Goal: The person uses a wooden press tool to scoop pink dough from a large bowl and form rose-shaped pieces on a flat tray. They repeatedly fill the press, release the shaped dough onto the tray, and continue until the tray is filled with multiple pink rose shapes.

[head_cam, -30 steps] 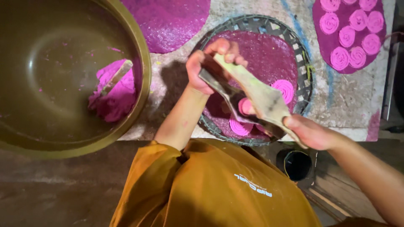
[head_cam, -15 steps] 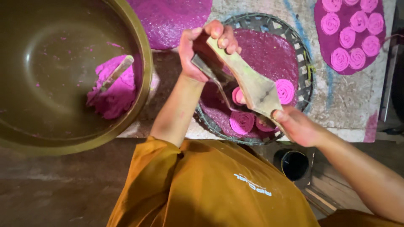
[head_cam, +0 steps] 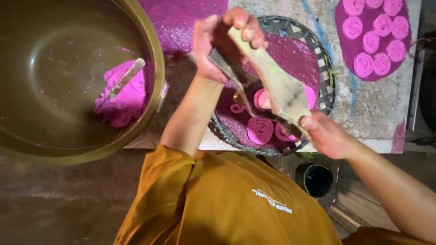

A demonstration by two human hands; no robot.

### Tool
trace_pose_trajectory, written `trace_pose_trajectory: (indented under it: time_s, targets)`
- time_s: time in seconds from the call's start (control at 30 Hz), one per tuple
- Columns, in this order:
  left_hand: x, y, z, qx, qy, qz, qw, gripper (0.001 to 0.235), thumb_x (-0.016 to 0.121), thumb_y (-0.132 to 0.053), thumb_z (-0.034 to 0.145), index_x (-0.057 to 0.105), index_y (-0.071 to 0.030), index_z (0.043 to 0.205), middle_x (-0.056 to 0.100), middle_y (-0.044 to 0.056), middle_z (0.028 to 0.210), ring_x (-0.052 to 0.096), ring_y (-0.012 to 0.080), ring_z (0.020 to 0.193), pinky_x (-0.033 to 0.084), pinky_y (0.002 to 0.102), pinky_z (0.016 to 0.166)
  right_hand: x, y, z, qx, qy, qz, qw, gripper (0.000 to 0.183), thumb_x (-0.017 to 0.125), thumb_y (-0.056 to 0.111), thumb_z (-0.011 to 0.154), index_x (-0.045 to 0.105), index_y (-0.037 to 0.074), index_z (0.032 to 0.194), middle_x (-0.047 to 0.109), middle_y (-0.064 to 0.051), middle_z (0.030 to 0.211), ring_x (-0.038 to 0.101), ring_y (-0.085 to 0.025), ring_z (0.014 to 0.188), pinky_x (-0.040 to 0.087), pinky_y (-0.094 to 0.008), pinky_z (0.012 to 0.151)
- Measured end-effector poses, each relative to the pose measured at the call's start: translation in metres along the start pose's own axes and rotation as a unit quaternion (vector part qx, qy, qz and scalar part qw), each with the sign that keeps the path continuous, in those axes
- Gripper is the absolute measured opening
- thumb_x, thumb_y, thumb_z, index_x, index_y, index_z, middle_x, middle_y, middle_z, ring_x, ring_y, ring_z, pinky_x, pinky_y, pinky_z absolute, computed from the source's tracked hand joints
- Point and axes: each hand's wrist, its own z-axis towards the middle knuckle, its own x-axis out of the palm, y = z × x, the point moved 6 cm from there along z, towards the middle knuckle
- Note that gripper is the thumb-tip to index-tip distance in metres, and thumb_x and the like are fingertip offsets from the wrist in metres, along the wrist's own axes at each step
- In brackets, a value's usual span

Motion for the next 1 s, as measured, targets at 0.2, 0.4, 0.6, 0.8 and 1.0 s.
trace_pose_trajectory:
  time_s: [0.2, 0.4, 0.6, 0.8, 1.0]
  targets:
    - [0.008, 0.004, -0.015, 0.016, -0.009, -0.009, 1.000, 0.043, 0.043, -0.047, 0.105, 0.061, -0.008, 0.102, 0.060, 0.008, 0.091, 0.062, 0.0210, 0.092, 0.050, 0.040, 0.094, 0.013, -0.003, -0.019, 0.048, 0.044, 0.059, 0.996, 0.084, 0.035, 0.072, 0.095, 0.076, -0.001, 0.107, 0.077, -0.008, 0.095, 0.067, -0.018, 0.089, 0.053, -0.036, 0.080]
    - [0.005, 0.028, -0.003, 0.019, -0.043, -0.031, 0.998, 0.039, 0.044, -0.044, 0.102, 0.059, -0.008, 0.103, 0.059, 0.007, 0.096, 0.060, 0.0225, 0.093, 0.047, 0.039, 0.095, -0.013, 0.013, -0.030, 0.033, 0.007, 0.017, 0.999, 0.083, 0.033, 0.071, 0.097, 0.074, -0.001, 0.106, 0.074, -0.007, 0.092, 0.065, -0.018, 0.086, 0.052, -0.036, 0.078]
    - [0.011, -0.001, 0.009, 0.019, -0.004, 0.030, 0.999, 0.041, 0.042, -0.047, 0.103, 0.059, -0.009, 0.102, 0.059, 0.007, 0.092, 0.059, 0.0220, 0.091, 0.050, 0.041, 0.094, -0.001, 0.016, -0.002, -0.032, -0.012, 0.003, 0.999, 0.080, 0.034, 0.069, 0.100, 0.070, -0.001, 0.112, 0.070, -0.006, 0.091, 0.060, -0.017, 0.086, 0.051, -0.035, 0.076]
    - [0.010, 0.000, -0.015, 0.024, -0.034, 0.008, 0.999, 0.041, 0.044, -0.047, 0.103, 0.059, -0.009, 0.102, 0.060, 0.007, 0.094, 0.061, 0.0203, 0.090, 0.051, 0.040, 0.091, 0.018, 0.005, -0.016, 0.022, 0.049, 0.095, 0.994, 0.081, 0.036, 0.067, 0.099, 0.077, -0.003, 0.106, 0.078, -0.010, 0.094, 0.069, -0.019, 0.087, 0.054, -0.035, 0.079]
    - [0.008, 0.035, -0.008, 0.031, -0.056, -0.026, 0.998, 0.038, 0.044, -0.044, 0.102, 0.057, -0.008, 0.104, 0.059, 0.007, 0.094, 0.059, 0.0230, 0.094, 0.048, 0.041, 0.095, -0.012, 0.004, -0.042, 0.049, -0.007, 0.047, 0.998, 0.079, 0.035, 0.067, 0.098, 0.074, -0.002, 0.103, 0.077, -0.010, 0.090, 0.069, -0.019, 0.083, 0.054, -0.035, 0.077]
